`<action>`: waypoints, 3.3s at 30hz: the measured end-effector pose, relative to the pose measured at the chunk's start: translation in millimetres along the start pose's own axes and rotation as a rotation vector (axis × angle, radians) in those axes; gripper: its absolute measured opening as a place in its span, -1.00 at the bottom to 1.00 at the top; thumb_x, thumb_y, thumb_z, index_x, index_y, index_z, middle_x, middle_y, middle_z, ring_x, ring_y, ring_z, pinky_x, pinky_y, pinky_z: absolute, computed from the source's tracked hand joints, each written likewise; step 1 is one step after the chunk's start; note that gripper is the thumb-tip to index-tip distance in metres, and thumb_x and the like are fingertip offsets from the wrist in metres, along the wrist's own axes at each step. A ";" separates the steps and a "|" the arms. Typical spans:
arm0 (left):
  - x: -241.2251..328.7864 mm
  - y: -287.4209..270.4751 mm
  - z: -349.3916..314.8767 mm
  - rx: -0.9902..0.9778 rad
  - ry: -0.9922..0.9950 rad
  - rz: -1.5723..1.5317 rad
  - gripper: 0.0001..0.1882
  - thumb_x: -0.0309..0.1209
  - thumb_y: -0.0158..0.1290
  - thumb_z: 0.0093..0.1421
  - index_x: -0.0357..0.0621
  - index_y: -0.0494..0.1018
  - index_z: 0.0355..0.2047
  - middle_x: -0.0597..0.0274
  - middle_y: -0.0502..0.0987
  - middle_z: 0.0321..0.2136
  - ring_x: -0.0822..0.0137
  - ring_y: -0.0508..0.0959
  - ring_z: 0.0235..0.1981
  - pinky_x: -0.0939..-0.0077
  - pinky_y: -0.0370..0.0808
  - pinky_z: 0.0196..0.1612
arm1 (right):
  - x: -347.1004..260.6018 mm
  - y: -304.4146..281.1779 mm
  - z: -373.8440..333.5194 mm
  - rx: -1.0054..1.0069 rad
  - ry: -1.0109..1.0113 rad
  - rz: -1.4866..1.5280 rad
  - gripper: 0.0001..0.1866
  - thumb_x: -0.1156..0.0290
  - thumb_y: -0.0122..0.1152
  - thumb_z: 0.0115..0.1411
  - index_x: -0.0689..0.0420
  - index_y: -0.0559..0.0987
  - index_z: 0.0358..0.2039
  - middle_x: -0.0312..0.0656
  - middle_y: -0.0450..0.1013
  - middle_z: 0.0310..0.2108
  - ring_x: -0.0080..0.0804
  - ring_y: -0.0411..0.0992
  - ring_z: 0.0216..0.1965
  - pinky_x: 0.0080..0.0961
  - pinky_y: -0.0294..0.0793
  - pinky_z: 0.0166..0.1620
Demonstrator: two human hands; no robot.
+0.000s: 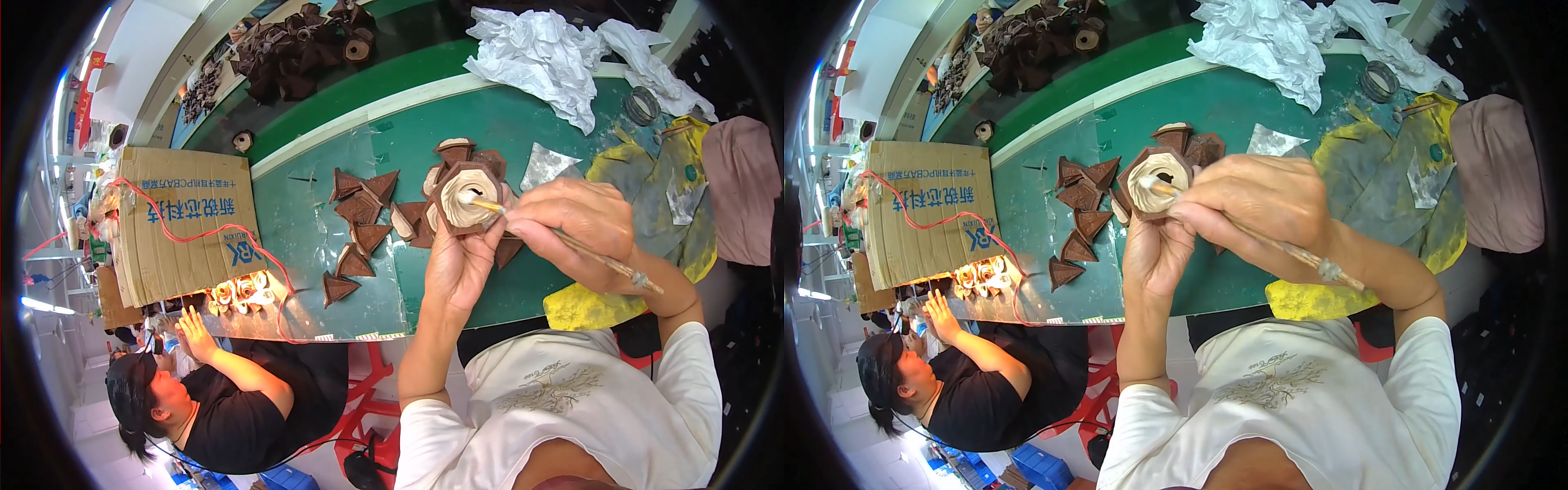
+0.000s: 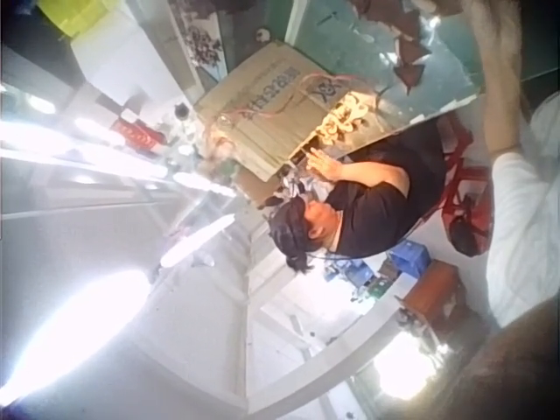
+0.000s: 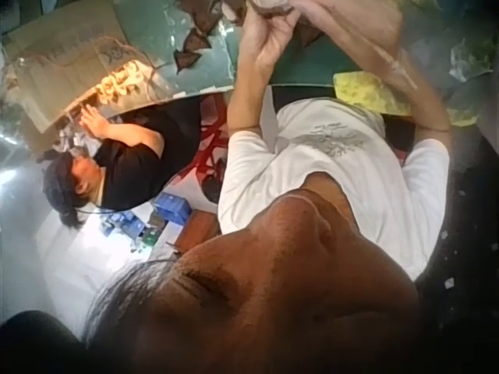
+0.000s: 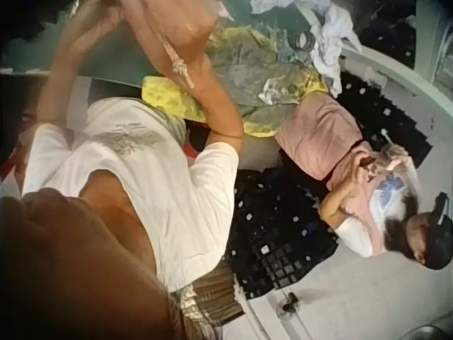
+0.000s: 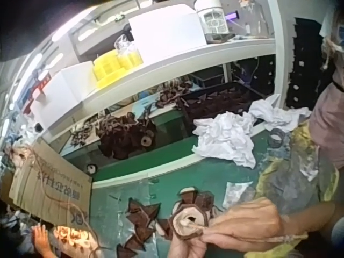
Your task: The person applies adhesive to the inner edges of small brown plastic components using a thin brush.
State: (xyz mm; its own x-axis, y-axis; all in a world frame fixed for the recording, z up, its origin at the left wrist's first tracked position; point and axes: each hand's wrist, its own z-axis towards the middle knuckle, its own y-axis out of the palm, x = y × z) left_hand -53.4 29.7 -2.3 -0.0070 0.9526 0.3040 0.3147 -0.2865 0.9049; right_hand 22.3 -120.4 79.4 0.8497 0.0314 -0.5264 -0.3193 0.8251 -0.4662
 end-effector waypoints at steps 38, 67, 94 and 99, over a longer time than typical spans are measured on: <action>-4.0 -22.2 6.5 -0.096 -0.138 -0.159 -0.59 -0.18 -0.19 0.35 -0.18 0.27 0.08 0.11 0.41 0.04 0.19 0.46 0.05 0.25 0.49 0.10 | 13.1 8.5 -3.1 -0.067 -0.052 0.086 -0.90 0.58 0.32 -0.04 0.25 0.59 -0.46 -0.12 0.54 -0.50 -0.27 0.56 -0.45 -0.44 0.53 -0.40; -1.6 0.6 22.8 0.109 -0.003 -0.062 -0.60 -0.27 -0.16 0.35 -0.23 0.28 0.10 0.01 0.37 0.08 0.03 0.40 0.10 0.09 0.40 0.18 | 22.0 4.3 -25.0 -0.023 0.046 -0.004 -0.87 0.64 0.32 -0.07 0.27 0.57 -0.45 -0.11 0.52 -0.51 -0.28 0.52 -0.55 -0.46 0.46 -0.50; 105.9 -0.9 128.5 -0.064 0.065 2.191 -0.08 0.24 0.20 -0.10 -0.32 0.36 0.03 -0.11 0.55 -0.20 0.04 0.57 -0.16 0.27 0.48 -0.08 | 59.9 -29.3 -37.7 -0.136 0.177 0.036 -0.90 0.67 0.27 -0.03 0.29 0.58 -0.44 -0.11 0.51 -0.53 -0.28 0.51 -0.54 -0.48 0.44 -0.51; 73.8 -9.0 140.3 -0.081 0.149 2.263 -0.22 0.18 0.26 -0.20 -0.32 0.51 -0.22 -0.11 0.59 -0.34 0.04 0.60 -0.24 0.27 0.50 -0.14 | 51.2 -28.0 -43.2 -0.120 0.224 0.022 -0.94 0.65 0.28 -0.02 0.28 0.58 -0.48 -0.11 0.51 -0.54 -0.30 0.51 -0.55 -0.50 0.44 -0.52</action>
State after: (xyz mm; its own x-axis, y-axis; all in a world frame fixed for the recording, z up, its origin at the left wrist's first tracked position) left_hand 76.4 116.9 -29.7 0.1404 -0.8392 0.5254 -0.1189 -0.5411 -0.8325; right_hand 56.6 -166.3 34.8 0.7321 -0.0878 -0.6755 -0.3956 0.7525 -0.5265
